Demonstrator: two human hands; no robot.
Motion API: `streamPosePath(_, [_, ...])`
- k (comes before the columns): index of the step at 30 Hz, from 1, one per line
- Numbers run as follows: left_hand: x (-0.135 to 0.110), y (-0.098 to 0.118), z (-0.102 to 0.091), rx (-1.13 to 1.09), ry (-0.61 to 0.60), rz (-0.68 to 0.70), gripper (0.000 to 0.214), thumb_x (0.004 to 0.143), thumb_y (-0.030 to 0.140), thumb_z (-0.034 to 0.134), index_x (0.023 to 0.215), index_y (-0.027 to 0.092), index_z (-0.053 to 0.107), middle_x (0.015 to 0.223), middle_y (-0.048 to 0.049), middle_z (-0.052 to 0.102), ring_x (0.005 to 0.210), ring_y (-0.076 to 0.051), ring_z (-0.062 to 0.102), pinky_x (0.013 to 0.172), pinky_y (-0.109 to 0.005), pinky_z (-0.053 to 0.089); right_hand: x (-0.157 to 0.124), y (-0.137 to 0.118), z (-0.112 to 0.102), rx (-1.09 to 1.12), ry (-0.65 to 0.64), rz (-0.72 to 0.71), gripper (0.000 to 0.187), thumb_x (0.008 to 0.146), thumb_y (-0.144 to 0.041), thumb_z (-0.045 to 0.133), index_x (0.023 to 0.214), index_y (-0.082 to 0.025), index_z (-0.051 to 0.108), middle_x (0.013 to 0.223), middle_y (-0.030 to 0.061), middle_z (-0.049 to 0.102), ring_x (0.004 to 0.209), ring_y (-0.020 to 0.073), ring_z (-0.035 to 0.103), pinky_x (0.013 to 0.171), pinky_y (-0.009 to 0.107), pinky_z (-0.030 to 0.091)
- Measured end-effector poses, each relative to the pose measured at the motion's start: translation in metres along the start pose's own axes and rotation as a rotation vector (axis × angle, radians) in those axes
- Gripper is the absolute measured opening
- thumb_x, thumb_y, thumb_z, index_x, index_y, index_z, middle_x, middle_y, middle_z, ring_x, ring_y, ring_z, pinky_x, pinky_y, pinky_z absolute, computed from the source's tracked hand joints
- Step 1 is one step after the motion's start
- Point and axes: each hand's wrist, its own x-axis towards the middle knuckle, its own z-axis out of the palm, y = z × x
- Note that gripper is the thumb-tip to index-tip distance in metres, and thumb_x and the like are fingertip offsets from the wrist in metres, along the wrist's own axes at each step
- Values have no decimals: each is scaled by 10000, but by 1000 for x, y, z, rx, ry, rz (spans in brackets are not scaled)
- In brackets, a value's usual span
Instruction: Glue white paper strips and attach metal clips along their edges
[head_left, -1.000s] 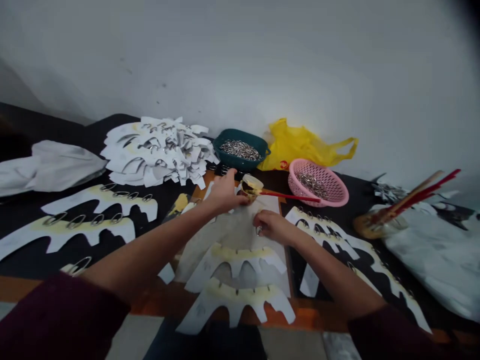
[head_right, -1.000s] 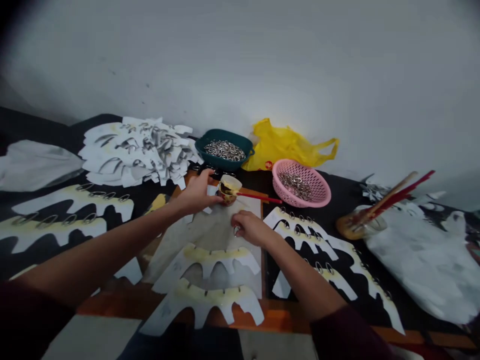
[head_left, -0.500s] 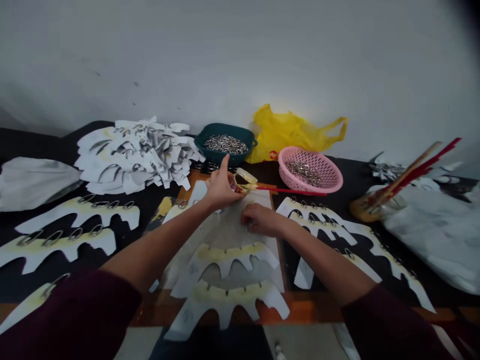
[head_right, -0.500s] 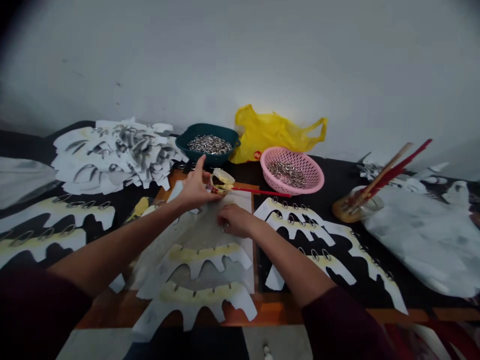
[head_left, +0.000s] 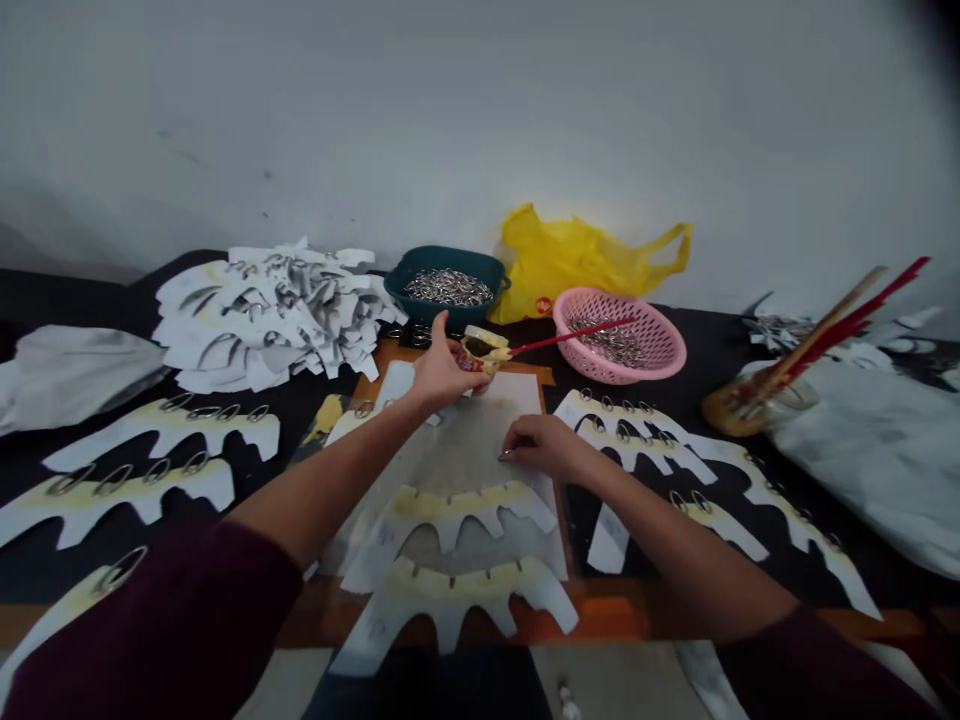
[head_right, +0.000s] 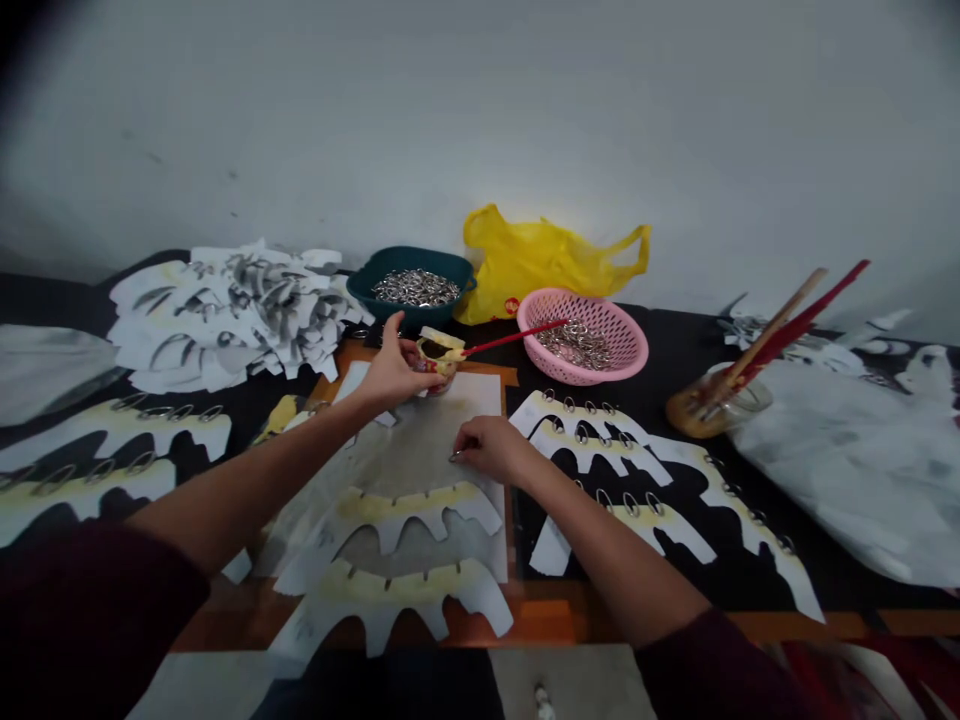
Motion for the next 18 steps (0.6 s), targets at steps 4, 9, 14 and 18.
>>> streamPosePath(4, [5,-3,5,-17,13,47,1175,499,343,805,1417,259,76,1058,-47,585,920,-194,600,832,-347,441,-5,-2,-3,265,100,112,75,726,-213,631,730,-139,643,650,0,625,578,95,524,548,202,395])
streamPosePath(9, [2,-16,-5,-61,-66,54,1230,511,317,798,1435,256,-12,1115,-69,589,988,-215,598,871,-363,442,-1,-7,-6,481,180,174,126,684,-260,635,739,-150,607,589,-28,558,509,80,447,484,198,347])
streamPosePath(14, [1,-12,-17,-43,-169,52,1285,459,250,813,1453,217,-1,1111,-78,619,995,-238,611,882,-357,444,10,-11,7,470,178,102,142,681,-250,623,789,-167,581,647,-29,562,550,89,473,524,207,368])
streamPosePath(18, [-1,-4,-21,-32,-194,40,1300,449,236,817,1454,190,-7,1138,-97,622,992,-247,615,857,-336,453,15,-17,11,331,166,68,110,706,-243,597,787,-170,594,640,-27,563,563,98,481,546,214,365])
